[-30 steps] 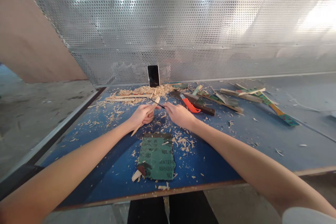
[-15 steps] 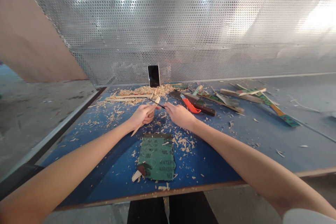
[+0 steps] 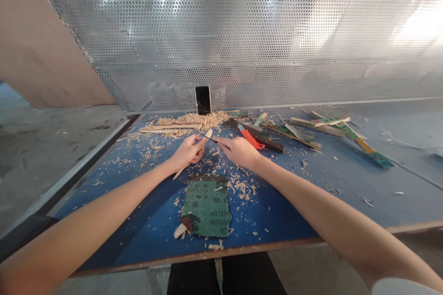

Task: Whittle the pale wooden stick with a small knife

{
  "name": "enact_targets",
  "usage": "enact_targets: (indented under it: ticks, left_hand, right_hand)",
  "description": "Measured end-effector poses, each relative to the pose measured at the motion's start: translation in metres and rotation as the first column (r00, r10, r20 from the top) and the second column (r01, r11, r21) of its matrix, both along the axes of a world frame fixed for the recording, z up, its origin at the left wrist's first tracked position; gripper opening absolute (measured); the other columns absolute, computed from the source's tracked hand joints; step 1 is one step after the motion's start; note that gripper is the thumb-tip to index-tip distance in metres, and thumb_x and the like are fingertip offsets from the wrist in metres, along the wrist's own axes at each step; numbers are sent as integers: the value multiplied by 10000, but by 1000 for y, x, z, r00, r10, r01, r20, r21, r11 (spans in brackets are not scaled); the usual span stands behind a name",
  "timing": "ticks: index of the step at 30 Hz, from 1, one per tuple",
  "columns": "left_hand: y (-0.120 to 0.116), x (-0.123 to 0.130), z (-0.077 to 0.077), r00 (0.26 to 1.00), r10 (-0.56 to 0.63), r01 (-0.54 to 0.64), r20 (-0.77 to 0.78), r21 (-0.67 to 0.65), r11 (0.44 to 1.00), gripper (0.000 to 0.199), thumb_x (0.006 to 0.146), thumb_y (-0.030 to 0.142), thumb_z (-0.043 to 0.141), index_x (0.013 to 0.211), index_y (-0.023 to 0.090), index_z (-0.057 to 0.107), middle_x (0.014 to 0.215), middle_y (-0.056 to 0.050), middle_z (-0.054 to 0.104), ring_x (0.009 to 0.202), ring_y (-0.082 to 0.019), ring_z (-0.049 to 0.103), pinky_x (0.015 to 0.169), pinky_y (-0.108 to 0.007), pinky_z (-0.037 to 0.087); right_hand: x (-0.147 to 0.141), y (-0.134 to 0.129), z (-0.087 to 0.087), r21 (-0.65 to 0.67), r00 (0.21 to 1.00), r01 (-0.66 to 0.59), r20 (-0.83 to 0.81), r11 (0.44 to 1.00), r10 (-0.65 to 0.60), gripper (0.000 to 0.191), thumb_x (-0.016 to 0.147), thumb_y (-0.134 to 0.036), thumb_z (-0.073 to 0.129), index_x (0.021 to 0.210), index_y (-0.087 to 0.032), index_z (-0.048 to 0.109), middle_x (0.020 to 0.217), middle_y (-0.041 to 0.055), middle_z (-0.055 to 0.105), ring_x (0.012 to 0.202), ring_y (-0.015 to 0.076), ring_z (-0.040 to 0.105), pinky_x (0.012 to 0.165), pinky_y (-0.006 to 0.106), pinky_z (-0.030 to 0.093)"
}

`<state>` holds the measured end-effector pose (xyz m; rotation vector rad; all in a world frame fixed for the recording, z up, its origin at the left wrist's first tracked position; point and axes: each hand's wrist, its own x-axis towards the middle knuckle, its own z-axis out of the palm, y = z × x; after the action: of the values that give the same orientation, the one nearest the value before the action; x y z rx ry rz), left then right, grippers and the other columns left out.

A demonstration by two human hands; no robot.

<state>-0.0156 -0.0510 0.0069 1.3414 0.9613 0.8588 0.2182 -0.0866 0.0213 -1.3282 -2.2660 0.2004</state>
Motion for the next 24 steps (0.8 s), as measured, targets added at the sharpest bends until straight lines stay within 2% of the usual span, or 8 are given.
enact_targets:
  ticks: [3, 6, 11, 15, 20, 24]
  left_hand:
    - [0, 1, -1, 998, -15, 18, -56, 52, 998, 375, 1020, 547, 721, 945, 267, 483, 564, 73, 513, 356, -72, 359, 402, -217, 175]
    - [1, 2, -1, 996, 12, -7, -92, 52, 999, 355, 1037, 537, 702, 942, 265, 494, 566, 76, 522, 353, -71, 369, 406, -210, 188]
    - [-1, 3, 3, 988, 29, -20, -153, 61, 998, 352, 1060, 513, 681, 942, 257, 472, 585, 68, 560, 362, -73, 401, 395, -192, 243]
    - [-5, 4, 6, 985, 21, -5, -173, 94, 996, 378, 1047, 532, 695, 935, 249, 471, 583, 71, 556, 365, -75, 418, 389, -187, 272]
    - [-6, 5, 6, 981, 124, -115, -151, 66, 991, 351, 1062, 509, 681, 960, 244, 474, 586, 78, 556, 368, -74, 432, 390, -177, 273]
    - [-7, 7, 7, 982, 72, -59, -172, 79, 995, 371, 1050, 520, 695, 939, 237, 483, 578, 66, 568, 361, -77, 436, 391, -179, 280]
  right_hand:
    - [-2, 1, -1, -34, 998, 9, -62, 999, -11, 512, 1092, -362, 446, 1506, -251, 726, 1110, 115, 856, 817, 228, 761, 766, 329, 529]
    - [-2, 0, 1, -51, 998, 15, -67, 999, -18, 525, 1079, -355, 453, 1515, -230, 716, 1012, 116, 858, 715, 210, 711, 724, 327, 504]
    - [2, -3, 7, -105, 996, -8, -88, 994, -1, 498, 1053, -340, 482, 1452, -250, 766, 1073, 124, 858, 763, 212, 723, 746, 321, 515]
    - [-3, -3, 7, -87, 998, 36, -41, 996, -40, 536, 1059, -320, 448, 1520, -247, 713, 965, 121, 851, 722, 218, 703, 689, 321, 481]
    - [-1, -4, 10, -125, 998, -6, -69, 992, -3, 526, 1054, -330, 455, 1476, -223, 750, 1033, 135, 851, 803, 222, 722, 743, 321, 502]
    - [-1, -3, 10, -126, 999, 9, -35, 992, -14, 536, 1047, -303, 450, 1501, -253, 729, 980, 123, 848, 724, 208, 700, 706, 320, 489]
